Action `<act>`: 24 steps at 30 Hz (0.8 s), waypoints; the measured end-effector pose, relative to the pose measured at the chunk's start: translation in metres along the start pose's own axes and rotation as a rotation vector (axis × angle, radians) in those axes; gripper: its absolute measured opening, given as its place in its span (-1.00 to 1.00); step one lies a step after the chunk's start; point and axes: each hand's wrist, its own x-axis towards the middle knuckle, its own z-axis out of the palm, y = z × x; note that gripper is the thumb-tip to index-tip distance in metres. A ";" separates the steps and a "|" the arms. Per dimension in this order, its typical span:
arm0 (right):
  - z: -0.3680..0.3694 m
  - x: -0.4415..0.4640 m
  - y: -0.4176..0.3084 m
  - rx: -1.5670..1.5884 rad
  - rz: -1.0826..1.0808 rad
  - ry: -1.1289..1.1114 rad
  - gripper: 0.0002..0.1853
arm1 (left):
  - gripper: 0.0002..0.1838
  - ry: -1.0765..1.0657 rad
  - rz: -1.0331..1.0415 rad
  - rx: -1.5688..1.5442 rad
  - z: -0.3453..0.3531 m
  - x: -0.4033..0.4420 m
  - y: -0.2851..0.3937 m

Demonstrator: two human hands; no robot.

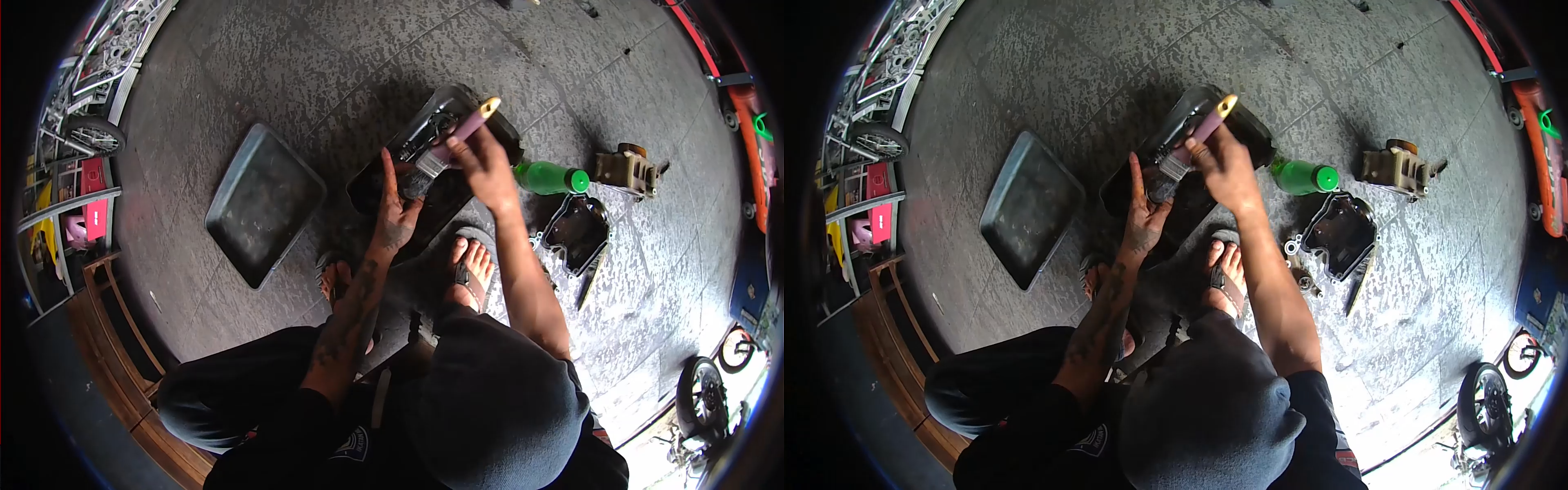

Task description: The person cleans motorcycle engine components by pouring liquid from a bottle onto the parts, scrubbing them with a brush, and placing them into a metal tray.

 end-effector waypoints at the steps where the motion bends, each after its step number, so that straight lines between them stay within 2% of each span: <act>1: 0.001 0.001 0.006 -0.117 0.023 0.039 -0.69 | 0.05 -0.012 -0.027 -0.056 0.000 0.000 0.000; 2: 0.000 0.002 0.012 -0.233 0.049 0.076 -0.69 | 0.05 -0.018 -0.027 -0.057 0.001 -0.001 0.000; 3: -0.002 0.001 0.018 -0.232 0.047 0.080 -0.69 | 0.03 -0.006 -0.034 -0.130 0.000 -0.001 -0.001; 5: -0.001 -0.003 0.013 -0.234 0.090 0.227 -0.70 | 0.01 0.011 -0.048 -0.197 -0.004 0.000 -0.001; 6: 0.001 -0.002 0.022 -0.045 0.019 0.265 -0.72 | -0.02 0.024 -0.055 -0.218 -0.005 0.000 -0.002; 8: 0.010 -0.006 0.005 0.143 0.024 0.270 -0.74 | -0.04 0.034 -0.060 -0.243 -0.003 0.001 0.002; 10: 0.020 -0.008 0.012 -0.127 -0.152 0.260 -0.74 | -0.03 0.038 -0.127 -0.329 -0.002 0.002 0.007; 11: 0.020 -0.008 0.014 -0.192 -0.017 0.240 -0.74 | -0.03 0.031 -0.127 -0.329 -0.002 0.000 0.006; 12: 0.017 -0.008 0.016 -0.190 -0.018 0.244 -0.74 | -0.05 0.039 -0.107 -0.315 -0.003 -0.001 0.005; 14: 0.014 -0.006 0.011 -0.397 -0.040 0.273 -0.76 | -0.07 0.052 -0.084 -0.295 -0.005 0.001 0.007; 16: 0.013 -0.008 0.011 -0.402 -0.059 0.308 -0.78 | -0.28 0.101 -0.054 -0.341 -0.002 0.002 0.009; 17: 0.012 -0.009 0.014 -0.409 -0.030 0.280 -0.76 | -0.28 0.102 -0.052 -0.344 -0.002 0.002 0.010; 19: 0.008 -0.008 0.019 -0.454 0.097 0.191 -0.72 | -0.51 0.103 -0.151 -0.337 -0.007 0.002 0.012; 24: 0.004 -0.019 0.033 -0.317 0.100 0.355 -0.64 | -0.70 0.135 -0.182 -0.353 -0.009 -0.002 0.011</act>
